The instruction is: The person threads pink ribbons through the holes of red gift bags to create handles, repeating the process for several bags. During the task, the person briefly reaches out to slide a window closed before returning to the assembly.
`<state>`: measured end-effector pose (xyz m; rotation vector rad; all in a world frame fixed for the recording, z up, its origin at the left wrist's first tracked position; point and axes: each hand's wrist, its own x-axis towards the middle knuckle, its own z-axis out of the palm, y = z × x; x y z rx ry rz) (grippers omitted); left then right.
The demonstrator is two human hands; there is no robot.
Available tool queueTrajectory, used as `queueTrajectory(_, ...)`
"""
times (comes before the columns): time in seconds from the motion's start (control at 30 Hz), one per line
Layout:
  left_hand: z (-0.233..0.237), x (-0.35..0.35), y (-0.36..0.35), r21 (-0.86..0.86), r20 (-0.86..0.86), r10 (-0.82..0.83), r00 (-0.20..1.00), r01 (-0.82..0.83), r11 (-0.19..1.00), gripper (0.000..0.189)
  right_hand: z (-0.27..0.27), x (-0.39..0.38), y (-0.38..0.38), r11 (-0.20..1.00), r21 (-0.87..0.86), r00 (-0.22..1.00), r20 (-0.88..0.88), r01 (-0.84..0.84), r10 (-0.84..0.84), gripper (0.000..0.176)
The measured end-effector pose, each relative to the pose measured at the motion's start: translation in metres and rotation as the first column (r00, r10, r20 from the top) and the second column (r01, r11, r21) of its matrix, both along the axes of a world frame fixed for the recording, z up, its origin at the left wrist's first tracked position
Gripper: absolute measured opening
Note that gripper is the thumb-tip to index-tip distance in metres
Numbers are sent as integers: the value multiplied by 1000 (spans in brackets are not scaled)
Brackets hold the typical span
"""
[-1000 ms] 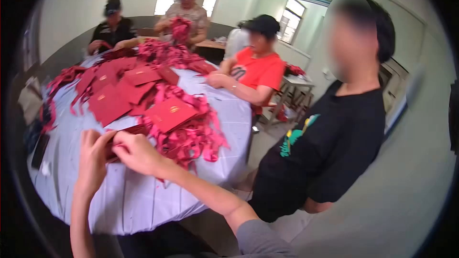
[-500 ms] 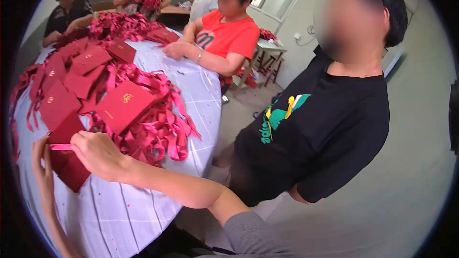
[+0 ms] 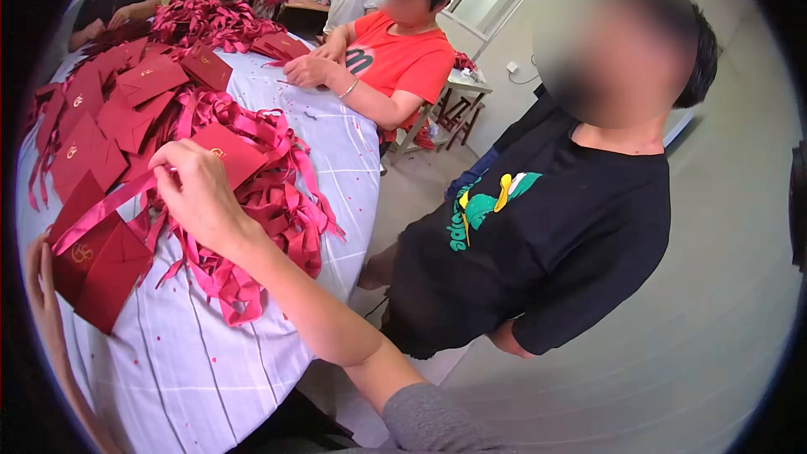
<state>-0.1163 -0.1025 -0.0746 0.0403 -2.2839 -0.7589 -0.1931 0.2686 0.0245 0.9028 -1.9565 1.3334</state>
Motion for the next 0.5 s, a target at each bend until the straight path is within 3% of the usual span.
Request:
queueTrajectory(0.07,12,7,12,4,-10,0,1000,1,1000,28,0,-4,2,999,-40,999,53,-6,8,8)
queueTrajectory(0.13,32,13,40,4,-18,-19,1000,19,1000,25,6,-2,2,979,-194,961,255,-61,111,9)
queueTrajectory(0.17,37,12,52,45,-83,-31,996,35,998,20,0,-10,2,964,-238,963,211,-117,169,11)
queueTrajectory(0.27,57,24,77,-12,-100,-57,993,56,998,13,8,-8,9,792,-547,697,455,-272,554,17)
queueTrajectory(0.3,62,24,83,-44,-108,-78,991,74,996,10,10,-7,11,790,-547,698,450,-278,557,17)
queueTrajectory(0.37,61,22,93,-26,-168,-130,977,127,992,8,11,-4,12,526,-802,478,358,-283,802,18)
queueTrajectory(0.5,81,29,117,-79,-186,-210,960,199,977,13,7,-1,10,314,-899,304,220,-306,927,18)
